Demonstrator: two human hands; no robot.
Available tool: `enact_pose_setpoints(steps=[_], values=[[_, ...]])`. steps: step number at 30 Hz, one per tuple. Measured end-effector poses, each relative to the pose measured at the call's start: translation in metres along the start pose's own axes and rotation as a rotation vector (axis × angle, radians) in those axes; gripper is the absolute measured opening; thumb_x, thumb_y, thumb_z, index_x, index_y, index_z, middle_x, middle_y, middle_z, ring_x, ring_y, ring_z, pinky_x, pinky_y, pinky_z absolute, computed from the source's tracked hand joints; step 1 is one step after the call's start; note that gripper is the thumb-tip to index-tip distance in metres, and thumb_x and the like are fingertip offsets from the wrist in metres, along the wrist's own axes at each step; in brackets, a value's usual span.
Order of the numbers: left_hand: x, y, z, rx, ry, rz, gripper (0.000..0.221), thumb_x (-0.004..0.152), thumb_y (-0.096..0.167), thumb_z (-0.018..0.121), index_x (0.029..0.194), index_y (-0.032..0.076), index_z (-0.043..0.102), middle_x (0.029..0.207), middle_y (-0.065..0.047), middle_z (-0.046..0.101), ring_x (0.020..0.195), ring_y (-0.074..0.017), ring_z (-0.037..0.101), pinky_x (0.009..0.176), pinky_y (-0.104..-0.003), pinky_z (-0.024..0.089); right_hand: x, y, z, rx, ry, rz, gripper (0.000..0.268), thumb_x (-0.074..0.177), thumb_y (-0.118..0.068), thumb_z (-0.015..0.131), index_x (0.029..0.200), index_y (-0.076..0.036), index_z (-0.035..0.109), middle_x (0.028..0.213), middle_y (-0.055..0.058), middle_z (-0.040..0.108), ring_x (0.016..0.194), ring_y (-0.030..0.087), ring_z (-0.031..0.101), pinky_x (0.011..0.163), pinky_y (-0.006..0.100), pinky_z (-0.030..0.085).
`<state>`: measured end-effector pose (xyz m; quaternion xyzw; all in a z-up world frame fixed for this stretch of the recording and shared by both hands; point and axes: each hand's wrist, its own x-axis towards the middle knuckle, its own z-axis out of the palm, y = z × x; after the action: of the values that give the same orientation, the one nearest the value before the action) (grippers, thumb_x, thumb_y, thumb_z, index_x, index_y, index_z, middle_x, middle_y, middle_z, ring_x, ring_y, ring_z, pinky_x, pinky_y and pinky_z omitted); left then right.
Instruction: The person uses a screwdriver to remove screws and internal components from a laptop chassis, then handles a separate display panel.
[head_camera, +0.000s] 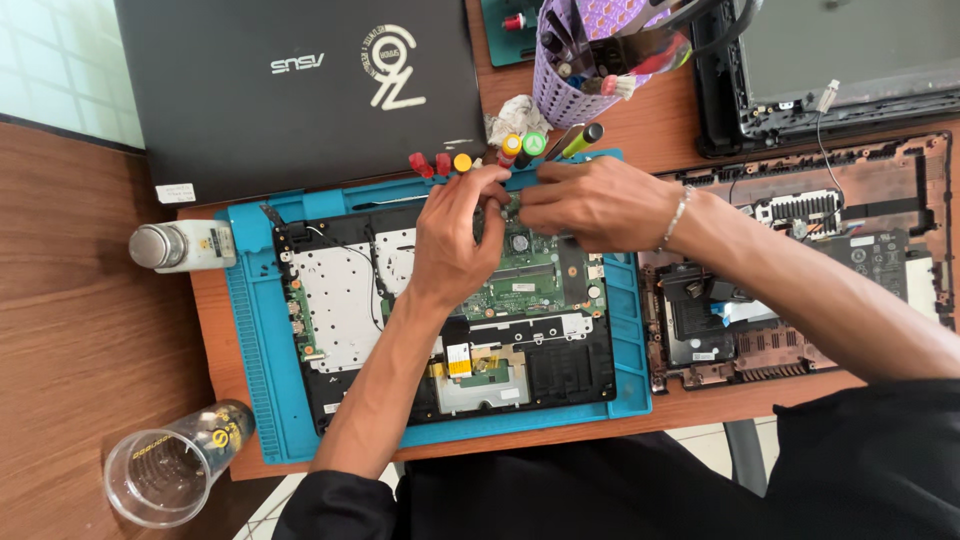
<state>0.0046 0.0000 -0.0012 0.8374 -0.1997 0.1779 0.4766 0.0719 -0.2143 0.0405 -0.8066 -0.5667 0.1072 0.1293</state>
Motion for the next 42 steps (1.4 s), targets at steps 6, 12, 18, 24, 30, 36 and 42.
enact_pose_setpoints(steps=[6, 12, 18, 24, 30, 36, 42], values=[[0.001, 0.000, -0.001, -0.003, -0.002, -0.005, 0.035, 0.091, -0.010, 0.060, 0.123, 0.004, 0.059, 0.094, -0.006, 0.071, 0.089, -0.0258, 0.067, 0.081, -0.040, 0.048, -0.021, -0.008, -0.007, -0.056, 0.173, 0.145, 0.033, 0.080, -0.010, 0.075, 0.111, -0.004, 0.064, 0.108, 0.009, 0.063, 0.096, 0.026, 0.067, 0.059, 0.038, 0.057], [0.001, 0.000, -0.001, 0.001, -0.003, -0.004, 0.033, 0.092, -0.010, 0.060, 0.122, 0.004, 0.059, 0.093, -0.006, 0.071, 0.089, -0.0255, 0.067, 0.081, -0.040, 0.048, -0.026, -0.010, -0.008, -0.198, 0.178, 0.146, 0.022, 0.084, -0.016, 0.074, 0.102, -0.007, 0.067, 0.107, 0.006, 0.063, 0.095, 0.022, 0.067, 0.055, 0.034, 0.056], [0.001, 0.000, -0.001, 0.000, -0.006, -0.001, 0.032, 0.092, -0.010, 0.060, 0.121, 0.005, 0.060, 0.093, -0.006, 0.071, 0.088, -0.0251, 0.068, 0.081, -0.040, 0.048, -0.027, -0.012, -0.006, -0.244, 0.180, 0.131, 0.023, 0.086, -0.018, 0.073, 0.104, -0.005, 0.069, 0.105, 0.007, 0.064, 0.091, 0.023, 0.068, 0.051, 0.033, 0.054], [0.001, 0.000, -0.001, -0.005, -0.003, 0.006, 0.032, 0.092, -0.009, 0.060, 0.121, 0.005, 0.060, 0.093, -0.006, 0.071, 0.089, -0.0255, 0.068, 0.081, -0.040, 0.047, -0.031, -0.020, 0.003, -0.067, 0.290, 0.353, 0.024, 0.093, -0.025, 0.073, 0.101, -0.002, 0.067, 0.099, 0.011, 0.064, 0.085, 0.030, 0.068, 0.065, 0.042, 0.056], [0.001, 0.000, -0.001, -0.006, -0.010, 0.002, 0.031, 0.092, -0.008, 0.060, 0.121, 0.005, 0.060, 0.094, -0.005, 0.071, 0.090, -0.0248, 0.068, 0.081, -0.040, 0.047, -0.032, -0.026, 0.009, 0.051, 0.306, 0.428, 0.017, 0.096, -0.021, 0.070, 0.101, -0.004, 0.067, 0.095, 0.011, 0.063, 0.079, 0.033, 0.066, 0.066, 0.044, 0.054], [0.000, -0.001, -0.001, 0.013, -0.010, 0.009, 0.032, 0.092, -0.008, 0.060, 0.121, 0.006, 0.060, 0.094, -0.005, 0.071, 0.089, -0.0252, 0.067, 0.082, -0.040, 0.047, -0.028, -0.031, 0.015, 0.121, 0.319, 0.532, 0.018, 0.098, -0.019, 0.068, 0.101, -0.002, 0.060, 0.095, 0.013, 0.060, 0.079, 0.034, 0.067, 0.063, 0.047, 0.051], [0.001, -0.002, 0.000, 0.020, -0.016, 0.008, 0.032, 0.092, -0.008, 0.060, 0.122, 0.006, 0.060, 0.093, -0.005, 0.071, 0.089, -0.0253, 0.067, 0.082, -0.040, 0.047, -0.025, -0.033, 0.024, 0.139, 0.391, 0.555, 0.017, 0.098, -0.014, 0.068, 0.102, -0.001, 0.058, 0.100, 0.015, 0.059, 0.082, 0.034, 0.066, 0.068, 0.046, 0.050]])
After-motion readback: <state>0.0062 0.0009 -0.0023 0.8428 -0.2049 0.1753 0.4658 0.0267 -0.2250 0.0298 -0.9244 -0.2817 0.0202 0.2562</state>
